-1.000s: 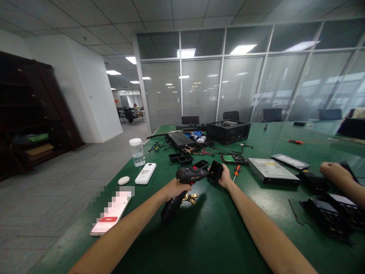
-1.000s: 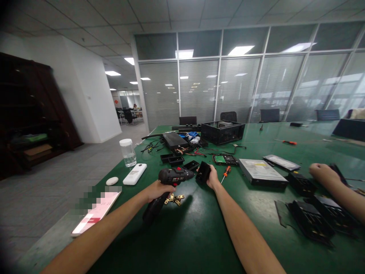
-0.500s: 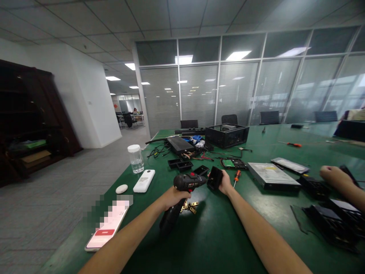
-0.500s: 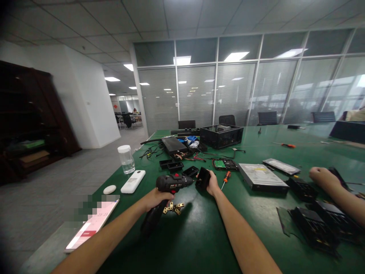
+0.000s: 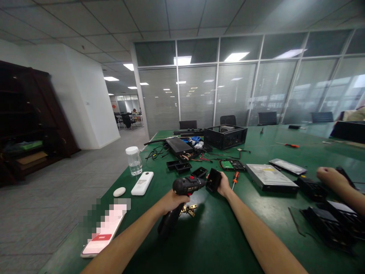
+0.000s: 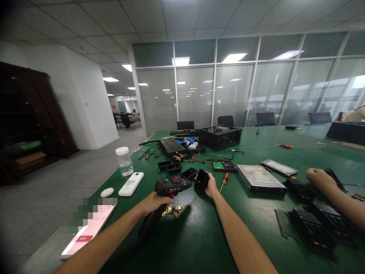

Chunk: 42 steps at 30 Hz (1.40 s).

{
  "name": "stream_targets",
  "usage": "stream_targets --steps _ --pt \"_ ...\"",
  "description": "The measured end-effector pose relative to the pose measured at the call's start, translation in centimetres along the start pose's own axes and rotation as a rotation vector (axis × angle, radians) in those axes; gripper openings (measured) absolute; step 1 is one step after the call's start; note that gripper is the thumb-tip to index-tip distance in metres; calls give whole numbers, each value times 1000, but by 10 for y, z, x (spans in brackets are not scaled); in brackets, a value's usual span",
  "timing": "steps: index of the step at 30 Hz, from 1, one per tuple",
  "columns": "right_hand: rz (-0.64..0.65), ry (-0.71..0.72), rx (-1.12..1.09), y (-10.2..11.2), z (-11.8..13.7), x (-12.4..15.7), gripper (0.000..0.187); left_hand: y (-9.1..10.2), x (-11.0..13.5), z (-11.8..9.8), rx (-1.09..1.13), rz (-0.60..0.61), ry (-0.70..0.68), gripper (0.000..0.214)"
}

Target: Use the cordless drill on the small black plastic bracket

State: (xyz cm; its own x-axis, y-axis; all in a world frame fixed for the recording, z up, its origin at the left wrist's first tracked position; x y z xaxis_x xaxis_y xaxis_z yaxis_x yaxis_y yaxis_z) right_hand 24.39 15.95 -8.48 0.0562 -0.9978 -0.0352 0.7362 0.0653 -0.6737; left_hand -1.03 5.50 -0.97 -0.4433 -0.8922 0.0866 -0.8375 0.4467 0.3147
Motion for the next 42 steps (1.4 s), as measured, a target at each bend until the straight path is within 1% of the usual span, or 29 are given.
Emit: stream_targets --steps 4,6,11,14,19,23,32,42 --pt "-3 -3 4 1 -2 -2 34 0 0 0 11 32 8 14" --pt "-10 7 7 0 -3 -4 33 0 0 0 18 27 5 14" --pt "-38 119 -36 -3 -7 -9 20 2 0 0 6 24 13 13" --pt "-18 93 -55 -3 -7 -9 22 1 -1 0 -7 28 -1 12" --pt "-28 66 -44 -1 -4 -7 28 -1 -1 2 -20 6 -26 14" --pt "-40 39 -51 0 -4 -6 31 -1 -1 1 -16 25 -43 15" --pt "-33 4 -52 -6 -2 -3 34 3 -2 0 30 48 -9 17" --pt "-55 -28 -47 -1 -2 -6 34 1 2 -5 -18 22 -14 15"
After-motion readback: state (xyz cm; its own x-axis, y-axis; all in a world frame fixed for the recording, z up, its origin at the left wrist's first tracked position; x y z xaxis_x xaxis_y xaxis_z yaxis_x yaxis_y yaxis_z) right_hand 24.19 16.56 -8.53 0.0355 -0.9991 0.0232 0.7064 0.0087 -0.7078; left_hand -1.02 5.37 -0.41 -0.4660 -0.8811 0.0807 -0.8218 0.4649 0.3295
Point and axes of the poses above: each hand's wrist, its own x-axis away from the middle knuckle, its own y-axis out of the back of the hand, z = x × y, the point moved 1 cm from there along -x, towards the middle knuckle, and after that the axes turned 3 degrees about -x, right-handed, at the moved point
